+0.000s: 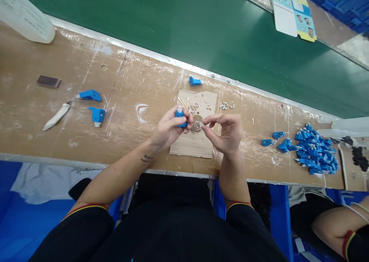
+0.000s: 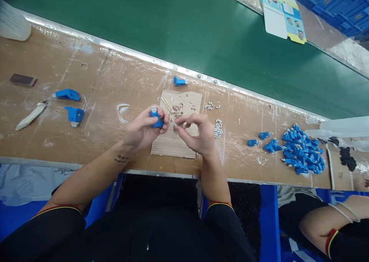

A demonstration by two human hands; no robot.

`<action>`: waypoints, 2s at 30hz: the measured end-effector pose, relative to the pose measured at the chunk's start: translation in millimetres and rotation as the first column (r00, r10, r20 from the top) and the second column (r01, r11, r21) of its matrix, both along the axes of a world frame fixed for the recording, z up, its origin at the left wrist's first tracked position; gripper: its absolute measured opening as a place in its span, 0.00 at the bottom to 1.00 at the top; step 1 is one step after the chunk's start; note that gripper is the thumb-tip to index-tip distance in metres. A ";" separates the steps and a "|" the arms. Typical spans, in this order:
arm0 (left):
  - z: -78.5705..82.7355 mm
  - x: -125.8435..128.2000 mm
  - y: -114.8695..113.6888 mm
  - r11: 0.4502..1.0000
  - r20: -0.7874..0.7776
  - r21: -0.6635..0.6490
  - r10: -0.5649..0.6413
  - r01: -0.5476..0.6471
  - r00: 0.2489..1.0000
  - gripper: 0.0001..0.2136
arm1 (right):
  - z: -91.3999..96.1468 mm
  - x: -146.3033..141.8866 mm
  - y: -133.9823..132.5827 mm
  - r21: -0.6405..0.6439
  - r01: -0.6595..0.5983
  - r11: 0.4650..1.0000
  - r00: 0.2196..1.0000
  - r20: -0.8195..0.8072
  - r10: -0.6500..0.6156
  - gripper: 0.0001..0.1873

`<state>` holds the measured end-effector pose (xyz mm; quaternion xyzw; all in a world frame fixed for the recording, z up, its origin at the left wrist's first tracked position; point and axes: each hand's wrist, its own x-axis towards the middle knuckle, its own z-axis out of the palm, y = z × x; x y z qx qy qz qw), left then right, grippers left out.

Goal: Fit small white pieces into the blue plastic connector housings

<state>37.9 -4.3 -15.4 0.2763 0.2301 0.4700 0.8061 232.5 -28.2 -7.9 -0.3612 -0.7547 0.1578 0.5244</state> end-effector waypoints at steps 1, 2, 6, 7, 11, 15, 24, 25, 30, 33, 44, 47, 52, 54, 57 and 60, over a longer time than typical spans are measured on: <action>0.8 -1.8 2.2 0.999 0.016 -0.028 0.027 -0.027 0.999 0.13 | 2.5 6.3 1.3 -0.032 0.008 0.999 0.999 0.040 -0.006 0.17; 1.4 -3.7 4.7 0.997 0.023 -0.054 0.064 -0.063 0.998 0.10 | 5.5 13.0 2.8 -0.074 0.018 0.997 0.994 0.108 -0.010 0.17; 1.5 -8.9 14.4 0.969 -0.016 -0.143 0.203 -0.203 0.979 0.04 | 20.2 34.2 10.0 -0.286 0.072 0.955 0.885 0.459 0.071 0.11; 1.3 -9.2 15.9 0.962 -0.030 -0.159 0.222 -0.224 0.975 0.05 | 23.3 36.3 12.1 -0.338 0.090 0.937 0.850 0.517 0.105 0.09; 1.6 -8.5 18.2 0.949 -0.058 -0.190 0.244 -0.250 0.968 0.07 | 29.4 32.3 20.8 -0.454 0.149 0.879 0.751 0.630 0.198 0.07; 1.6 -8.1 18.7 0.953 -0.041 -0.186 0.237 -0.240 0.971 0.07 | 28.5 23.2 26.8 -0.491 0.190 0.850 0.683 0.688 0.245 0.05; 0.4 -10.2 20.1 0.956 -0.037 -0.159 0.243 -0.246 0.969 0.05 | 25.1 20.5 30.9 -0.483 0.206 0.851 0.624 0.735 0.267 0.05; 0.3 -10.2 20.2 0.958 -0.039 -0.153 0.241 -0.244 0.970 0.05 | 24.4 21.3 30.1 -0.480 0.199 0.854 0.634 0.728 0.261 0.06; -2.3 -9.2 18.9 0.980 -0.041 -0.049 0.189 -0.191 0.981 0.07 | 23.1 31.8 22.2 -0.424 0.120 0.898 0.823 0.548 0.149 0.10; -6.5 -8.0 15.8 0.992 -0.044 0.032 0.127 -0.125 0.991 0.09 | 22.6 33.5 18.0 -0.278 0.094 0.956 0.971 0.237 -0.026 0.20; -15.7 -5.3 4.6 0.988 -0.139 0.152 -0.013 0.034 0.990 0.23 | -16.9 -18.8 10.6 -0.140 0.013 0.990 0.940 -0.335 -0.060 0.25; -15.9 -4.7 3.3 0.986 -0.154 0.158 -0.037 0.062 0.987 0.23 | -19.0 -22.3 5.3 -0.191 -0.039 0.981 0.930 -0.367 -0.035 0.23; -14.7 -4.7 2.3 0.984 -0.205 0.157 -0.054 0.087 0.977 0.23 | -18.5 -23.4 2.1 -0.280 -0.038 0.959 0.930 -0.361 -0.069 0.24; -14.0 -4.7 2.2 0.983 -0.210 0.162 -0.057 0.092 0.976 0.23 | -18.6 -23.7 1.9 -0.289 -0.034 0.957 0.932 -0.354 -0.073 0.25; -13.1 -4.3 2.2 0.982 -0.215 0.164 -0.058 0.095 0.975 0.23 | -18.2 -23.9 1.8 -0.271 -0.034 0.962 0.933 -0.353 -0.067 0.24; -12.4 -3.7 2.2 0.982 -0.219 0.159 -0.061 0.097 0.974 0.24 | -17.4 -23.7 2.3 -0.239 -0.044 0.970 0.934 -0.355 -0.046 0.22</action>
